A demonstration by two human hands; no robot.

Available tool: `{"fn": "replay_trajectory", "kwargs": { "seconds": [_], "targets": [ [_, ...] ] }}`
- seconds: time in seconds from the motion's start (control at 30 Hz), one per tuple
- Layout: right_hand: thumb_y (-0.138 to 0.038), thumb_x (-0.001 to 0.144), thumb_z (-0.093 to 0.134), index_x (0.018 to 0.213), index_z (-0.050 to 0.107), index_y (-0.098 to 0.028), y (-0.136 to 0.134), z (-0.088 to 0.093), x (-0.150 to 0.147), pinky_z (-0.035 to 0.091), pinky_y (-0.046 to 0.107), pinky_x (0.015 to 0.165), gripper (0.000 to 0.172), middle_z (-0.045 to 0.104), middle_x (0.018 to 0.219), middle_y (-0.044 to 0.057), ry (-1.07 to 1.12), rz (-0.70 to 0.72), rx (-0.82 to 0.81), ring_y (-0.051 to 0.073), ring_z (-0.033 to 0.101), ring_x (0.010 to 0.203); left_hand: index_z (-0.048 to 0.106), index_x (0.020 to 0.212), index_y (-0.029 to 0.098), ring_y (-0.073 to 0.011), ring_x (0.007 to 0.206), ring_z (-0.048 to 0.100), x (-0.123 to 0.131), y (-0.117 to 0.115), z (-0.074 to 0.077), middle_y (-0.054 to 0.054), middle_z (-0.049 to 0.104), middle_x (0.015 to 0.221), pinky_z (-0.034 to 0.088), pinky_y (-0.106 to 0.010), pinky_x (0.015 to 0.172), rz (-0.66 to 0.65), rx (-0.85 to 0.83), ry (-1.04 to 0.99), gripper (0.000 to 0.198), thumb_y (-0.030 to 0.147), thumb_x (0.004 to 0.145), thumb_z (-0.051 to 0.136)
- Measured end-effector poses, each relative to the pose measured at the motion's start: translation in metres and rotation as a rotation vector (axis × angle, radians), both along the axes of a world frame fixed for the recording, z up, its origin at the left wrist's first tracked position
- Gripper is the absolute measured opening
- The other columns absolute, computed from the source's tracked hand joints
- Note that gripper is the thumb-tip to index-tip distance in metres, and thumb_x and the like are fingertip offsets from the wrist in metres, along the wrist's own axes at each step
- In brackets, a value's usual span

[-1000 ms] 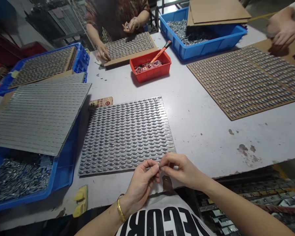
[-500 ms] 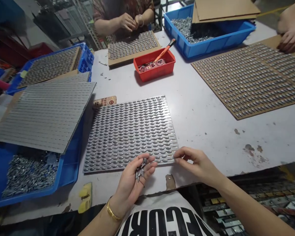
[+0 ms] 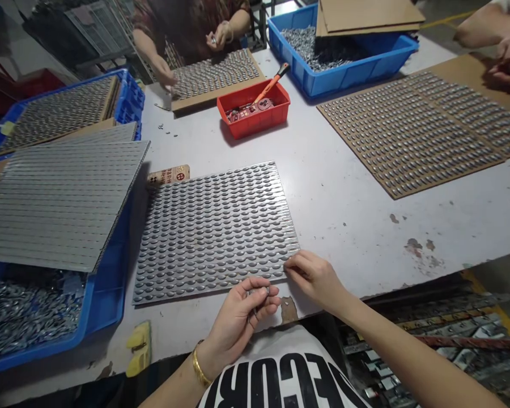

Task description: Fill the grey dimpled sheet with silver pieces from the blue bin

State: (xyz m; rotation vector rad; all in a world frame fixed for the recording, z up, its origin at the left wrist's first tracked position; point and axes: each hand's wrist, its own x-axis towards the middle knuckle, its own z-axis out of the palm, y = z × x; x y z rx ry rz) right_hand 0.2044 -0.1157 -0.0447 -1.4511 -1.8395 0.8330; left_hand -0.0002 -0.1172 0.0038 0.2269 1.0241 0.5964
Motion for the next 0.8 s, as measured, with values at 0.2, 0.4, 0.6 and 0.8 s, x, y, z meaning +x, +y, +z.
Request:
{"fn": "replay_trajectory", "kwargs": {
  "seconds": [0.2, 0.4, 0.6, 0.8],
  "targets": [
    [-0.017, 0.091, 0.049, 0.091, 0.063, -0.022, 0.003, -0.001, 0.001, 0.048, 0.028, 0.066, 0.016, 0.062, 0.087, 0.005, -0.085, 0.044, 0.056, 0.017, 0.059, 0.076, 0.065, 0.099, 0.010, -0.0174, 0.082, 0.069, 0.003, -0.001, -0.001, -0.013, 0.070, 0.097, 0.056, -0.026, 0.078, 0.015, -0.036, -0.004, 0.019, 0.021, 0.083, 0.065],
    [-0.015, 0.091, 0.048, 0.089, 0.062, -0.020, 0.006, -0.002, 0.004, 0.046, 0.027, 0.064, 0.015, 0.058, 0.087, 0.005, -0.179, 0.094, 0.035, 0.016, 0.056, 0.075, 0.065, 0.106, 0.010, -0.0227, 0.093, 0.069, 0.005, 0.000, 0.001, -0.017, 0.069, 0.107, 0.055, -0.033, 0.087, 0.029, -0.047, -0.010, 0.024, 0.014, 0.083, 0.060],
    [-0.019, 0.093, 0.048, 0.102, 0.063, -0.022, 0.002, 0.006, 0.003, 0.050, 0.029, 0.070, 0.018, 0.061, 0.093, 0.007, -0.133, 0.081, 0.065, 0.017, 0.060, 0.081, 0.062, 0.106, 0.011, -0.0220, 0.091, 0.070, 0.007, 0.000, 0.002, -0.016, 0.069, 0.105, 0.055, -0.032, 0.086, 0.054, -0.031, -0.003, 0.025, 0.016, 0.081, 0.065],
    [-0.022, 0.090, 0.055, 0.112, 0.062, -0.024, -0.012, 0.025, -0.015, 0.052, 0.038, 0.081, 0.023, 0.061, 0.105, 0.009, -0.019, 0.099, 0.095, 0.023, 0.058, 0.098, 0.062, 0.106, 0.014, -0.0154, 0.085, 0.066, 0.012, -0.001, 0.002, -0.010, 0.069, 0.097, 0.053, -0.033, 0.087, 0.083, -0.001, -0.001, 0.026, 0.018, 0.081, 0.065]
  ]
}}
